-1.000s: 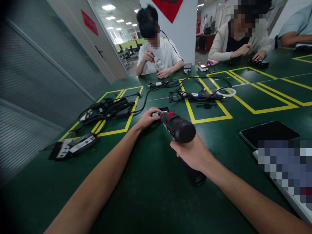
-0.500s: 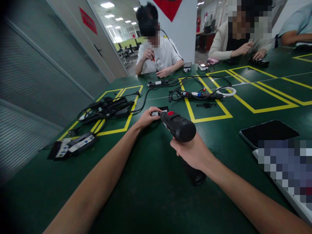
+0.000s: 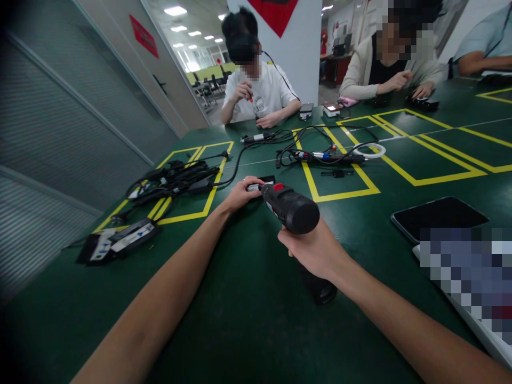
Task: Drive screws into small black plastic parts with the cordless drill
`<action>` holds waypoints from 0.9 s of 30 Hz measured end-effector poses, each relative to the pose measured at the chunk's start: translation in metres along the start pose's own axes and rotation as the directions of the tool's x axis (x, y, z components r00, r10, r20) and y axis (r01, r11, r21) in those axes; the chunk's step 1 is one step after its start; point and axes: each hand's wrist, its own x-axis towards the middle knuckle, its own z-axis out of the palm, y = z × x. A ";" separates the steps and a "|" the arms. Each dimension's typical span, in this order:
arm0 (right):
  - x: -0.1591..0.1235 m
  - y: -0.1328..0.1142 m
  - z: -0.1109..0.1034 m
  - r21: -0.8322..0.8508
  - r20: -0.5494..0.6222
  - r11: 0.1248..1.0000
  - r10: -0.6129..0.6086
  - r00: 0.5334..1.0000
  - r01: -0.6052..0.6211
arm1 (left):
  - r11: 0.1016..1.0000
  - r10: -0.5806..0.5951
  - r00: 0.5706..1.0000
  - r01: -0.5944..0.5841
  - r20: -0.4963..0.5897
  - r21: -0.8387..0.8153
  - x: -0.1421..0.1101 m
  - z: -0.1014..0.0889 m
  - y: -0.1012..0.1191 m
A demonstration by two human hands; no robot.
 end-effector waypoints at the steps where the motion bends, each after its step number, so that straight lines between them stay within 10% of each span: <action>1: 0.000 0.000 0.000 0.003 -0.002 1.000 0.000 1.000 0.000 | 1.000 0.002 1.000 -0.002 -0.002 0.000 0.000 0.000 0.000; 27: 0.002 0.001 0.000 0.008 -0.005 1.000 -0.020 1.000 0.020 | 1.000 -0.010 1.000 0.010 -0.024 -0.027 0.001 0.001 0.000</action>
